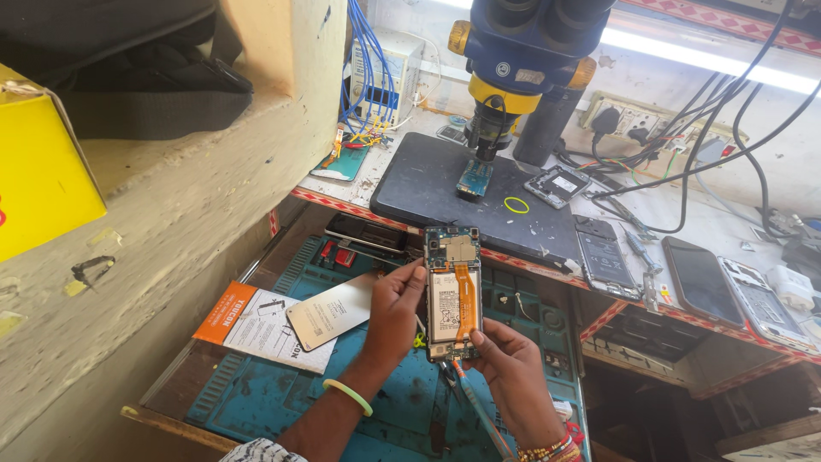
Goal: The person uses a metal pry tool to separate the screen assembly from the smartphone's frame. They then use a toothbrush to clean the internal components and the back of the screen. Finally, they place the disassembled phone parts on the workbench.
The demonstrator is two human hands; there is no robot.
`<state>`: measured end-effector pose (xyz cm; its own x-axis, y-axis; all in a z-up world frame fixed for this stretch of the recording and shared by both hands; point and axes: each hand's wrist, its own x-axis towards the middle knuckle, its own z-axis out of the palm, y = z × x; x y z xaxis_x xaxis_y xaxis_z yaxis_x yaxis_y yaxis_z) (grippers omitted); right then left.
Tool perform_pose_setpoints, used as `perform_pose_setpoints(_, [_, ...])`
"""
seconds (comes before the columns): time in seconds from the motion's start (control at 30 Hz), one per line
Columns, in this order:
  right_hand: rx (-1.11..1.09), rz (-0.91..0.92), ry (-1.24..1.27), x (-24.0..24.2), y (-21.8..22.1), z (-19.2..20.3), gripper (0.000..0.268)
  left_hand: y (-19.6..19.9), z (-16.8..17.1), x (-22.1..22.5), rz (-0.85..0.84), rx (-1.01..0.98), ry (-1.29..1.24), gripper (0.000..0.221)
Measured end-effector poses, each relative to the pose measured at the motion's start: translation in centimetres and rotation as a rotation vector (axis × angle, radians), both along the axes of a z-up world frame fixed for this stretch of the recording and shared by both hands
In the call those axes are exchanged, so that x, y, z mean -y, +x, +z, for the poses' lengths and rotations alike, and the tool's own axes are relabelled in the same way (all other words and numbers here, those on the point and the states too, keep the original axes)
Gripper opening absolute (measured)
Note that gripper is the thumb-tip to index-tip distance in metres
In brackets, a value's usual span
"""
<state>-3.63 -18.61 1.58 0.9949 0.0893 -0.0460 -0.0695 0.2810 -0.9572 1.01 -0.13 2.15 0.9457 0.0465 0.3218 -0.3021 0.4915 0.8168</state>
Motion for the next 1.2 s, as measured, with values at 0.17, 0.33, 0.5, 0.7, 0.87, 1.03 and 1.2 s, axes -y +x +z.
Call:
perform_pose_setpoints(0.17, [0.054,-0.005,0.039,0.2,0.2,-0.7,0.032,0.4,-0.1,-0.3,-0.03,0.1,0.25,0.039])
perform_pose_setpoints(0.33, [0.076,0.003,0.082,0.5,0.2,-0.8,0.032,0.6,-0.6,-0.3,-0.037,-0.102,-0.013,0.042])
perform_pose_setpoints(0.5, [0.074,0.015,0.054,-0.3,-0.1,-0.2,0.035,0.1,0.8,-0.9,-0.225,-0.13,-0.155,0.039])
perform_pose_setpoints(0.7, [0.049,-0.032,-0.531,0.2,-1.7,2.5,0.037,-0.6,1.5,0.1,-0.235,-0.13,-0.135,0.034])
perform_pose_setpoints(0.87, [0.161,-0.159,-0.946,0.7,-2.9,2.3,0.039,0.2,0.6,-0.2,-0.202,-0.126,-0.203,0.031])
perform_pose_setpoints(1.03, [-0.087,0.108,-0.404,0.9,-1.9,1.2,0.044,0.0,0.1,0.1,-0.337,-0.185,-0.274,0.057])
perform_pose_setpoints(1.2, [-0.102,0.181,-0.085,0.6,-2.6,1.5,0.037,-0.9,0.8,0.1,-0.644,-0.283,-0.447,0.093])
